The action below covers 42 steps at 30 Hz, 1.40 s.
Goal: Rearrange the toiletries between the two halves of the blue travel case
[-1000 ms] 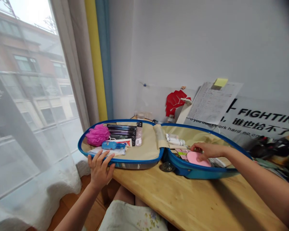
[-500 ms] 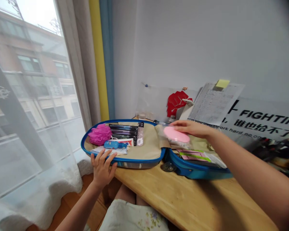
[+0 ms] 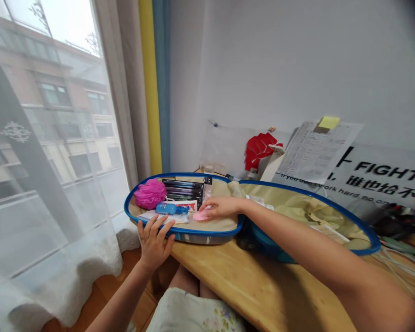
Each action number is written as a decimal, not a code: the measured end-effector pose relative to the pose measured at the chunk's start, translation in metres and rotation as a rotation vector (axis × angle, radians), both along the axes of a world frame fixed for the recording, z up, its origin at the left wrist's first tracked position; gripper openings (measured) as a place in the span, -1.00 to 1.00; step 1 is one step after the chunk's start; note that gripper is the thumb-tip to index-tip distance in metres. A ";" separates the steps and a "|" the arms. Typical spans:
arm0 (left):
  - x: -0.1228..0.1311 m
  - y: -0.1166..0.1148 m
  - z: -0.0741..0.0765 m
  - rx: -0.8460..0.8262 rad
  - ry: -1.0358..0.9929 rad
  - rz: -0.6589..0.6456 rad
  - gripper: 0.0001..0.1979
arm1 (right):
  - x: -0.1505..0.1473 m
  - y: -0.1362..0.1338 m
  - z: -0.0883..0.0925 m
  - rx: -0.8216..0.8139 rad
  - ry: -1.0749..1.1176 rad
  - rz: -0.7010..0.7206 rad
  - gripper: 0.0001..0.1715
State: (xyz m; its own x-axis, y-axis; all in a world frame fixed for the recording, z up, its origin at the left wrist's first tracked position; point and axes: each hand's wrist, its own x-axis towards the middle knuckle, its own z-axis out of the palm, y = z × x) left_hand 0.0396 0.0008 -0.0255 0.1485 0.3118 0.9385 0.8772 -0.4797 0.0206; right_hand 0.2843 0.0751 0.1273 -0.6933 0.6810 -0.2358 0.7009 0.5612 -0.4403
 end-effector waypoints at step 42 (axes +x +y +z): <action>-0.001 0.002 -0.002 0.012 -0.022 -0.020 -0.67 | 0.232 -0.045 -0.008 0.131 -0.280 -0.573 -0.67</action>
State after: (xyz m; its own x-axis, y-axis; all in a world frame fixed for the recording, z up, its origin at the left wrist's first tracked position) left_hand 0.0381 0.0029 -0.0273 0.1343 0.2976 0.9452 0.8666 -0.4979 0.0336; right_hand 0.5162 0.0306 0.1188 -0.1364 0.9599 -0.2450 0.9834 0.1014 -0.1505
